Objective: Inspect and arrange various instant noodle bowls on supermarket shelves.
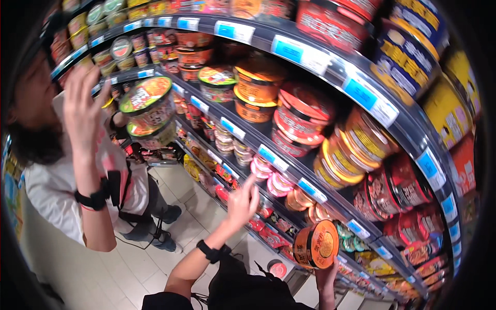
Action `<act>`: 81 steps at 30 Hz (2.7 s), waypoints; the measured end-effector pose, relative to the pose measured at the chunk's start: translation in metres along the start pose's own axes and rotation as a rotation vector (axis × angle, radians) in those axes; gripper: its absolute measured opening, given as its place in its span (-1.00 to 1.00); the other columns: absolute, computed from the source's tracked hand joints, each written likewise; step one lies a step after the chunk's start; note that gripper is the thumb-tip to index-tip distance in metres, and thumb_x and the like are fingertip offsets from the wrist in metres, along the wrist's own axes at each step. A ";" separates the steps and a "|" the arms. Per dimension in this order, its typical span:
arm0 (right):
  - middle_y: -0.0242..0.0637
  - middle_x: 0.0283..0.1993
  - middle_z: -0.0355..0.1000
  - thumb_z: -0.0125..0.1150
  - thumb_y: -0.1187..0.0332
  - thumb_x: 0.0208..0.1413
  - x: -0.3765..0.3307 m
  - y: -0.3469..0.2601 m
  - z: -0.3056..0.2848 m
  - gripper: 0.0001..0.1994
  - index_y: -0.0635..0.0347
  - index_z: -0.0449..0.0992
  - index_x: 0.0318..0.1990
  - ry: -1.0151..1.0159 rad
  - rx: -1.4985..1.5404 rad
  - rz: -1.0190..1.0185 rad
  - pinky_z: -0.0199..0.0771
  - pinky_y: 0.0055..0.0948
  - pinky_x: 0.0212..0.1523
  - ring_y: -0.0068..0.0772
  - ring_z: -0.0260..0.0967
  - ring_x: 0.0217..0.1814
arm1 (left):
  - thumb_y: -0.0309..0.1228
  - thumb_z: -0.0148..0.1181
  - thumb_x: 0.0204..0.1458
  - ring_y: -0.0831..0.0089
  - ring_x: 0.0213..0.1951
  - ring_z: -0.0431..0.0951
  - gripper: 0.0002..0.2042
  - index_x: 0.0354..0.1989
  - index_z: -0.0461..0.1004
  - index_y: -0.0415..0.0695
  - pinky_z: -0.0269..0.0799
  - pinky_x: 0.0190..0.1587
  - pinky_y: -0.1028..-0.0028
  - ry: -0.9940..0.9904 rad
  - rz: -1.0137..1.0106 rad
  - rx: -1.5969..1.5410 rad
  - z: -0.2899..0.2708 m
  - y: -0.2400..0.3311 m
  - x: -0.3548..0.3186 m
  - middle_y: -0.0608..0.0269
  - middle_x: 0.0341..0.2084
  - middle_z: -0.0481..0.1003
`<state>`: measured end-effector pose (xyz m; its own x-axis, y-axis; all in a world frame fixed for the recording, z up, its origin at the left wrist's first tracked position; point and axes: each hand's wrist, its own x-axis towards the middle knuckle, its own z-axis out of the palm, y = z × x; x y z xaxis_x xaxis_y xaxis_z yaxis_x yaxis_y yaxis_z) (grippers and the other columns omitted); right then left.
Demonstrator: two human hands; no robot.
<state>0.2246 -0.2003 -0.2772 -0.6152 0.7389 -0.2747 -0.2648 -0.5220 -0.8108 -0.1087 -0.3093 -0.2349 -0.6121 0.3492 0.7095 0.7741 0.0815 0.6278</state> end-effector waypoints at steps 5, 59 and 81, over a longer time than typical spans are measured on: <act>-0.33 0.20 0.13 -0.14 0.08 0.10 -0.055 0.001 -0.031 -0.48 0.17 0.11 0.16 0.251 0.098 -0.050 -0.01 -0.32 0.20 -0.37 0.06 0.23 | -0.48 0.05 -0.05 0.11 -0.60 0.46 -0.74 -0.13 0.36 -0.14 0.36 -0.56 0.31 -0.613 -0.118 -0.240 0.060 0.015 -0.138 0.01 -0.67 0.42; -0.31 0.15 0.17 -0.15 0.04 0.11 -0.229 0.195 -0.427 -0.46 0.25 0.13 0.13 0.874 0.002 0.089 0.04 -0.38 0.18 -0.40 0.09 0.20 | -0.22 0.05 -0.05 0.32 -0.06 0.31 -0.46 0.15 0.07 0.07 0.37 -0.13 0.36 -1.213 -1.316 -0.376 0.239 -0.041 -0.570 0.13 -0.09 0.21; -0.36 0.17 0.16 -0.16 0.03 0.12 -0.194 0.022 -0.069 -0.48 0.14 0.14 0.14 0.251 0.052 -0.068 0.06 -0.35 0.18 -0.42 0.10 0.20 | -0.07 -0.01 -0.05 0.37 -0.24 0.20 -0.44 0.16 0.11 0.10 0.21 -0.32 0.38 -0.566 -1.325 -2.400 -0.111 0.163 -0.146 0.15 0.08 0.08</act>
<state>0.3897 -0.3261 -0.2776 -0.3934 0.8521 -0.3452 -0.3412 -0.4840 -0.8058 0.0885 -0.4503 -0.2009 -0.0219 0.9831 0.1819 -0.9876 0.0071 -0.1571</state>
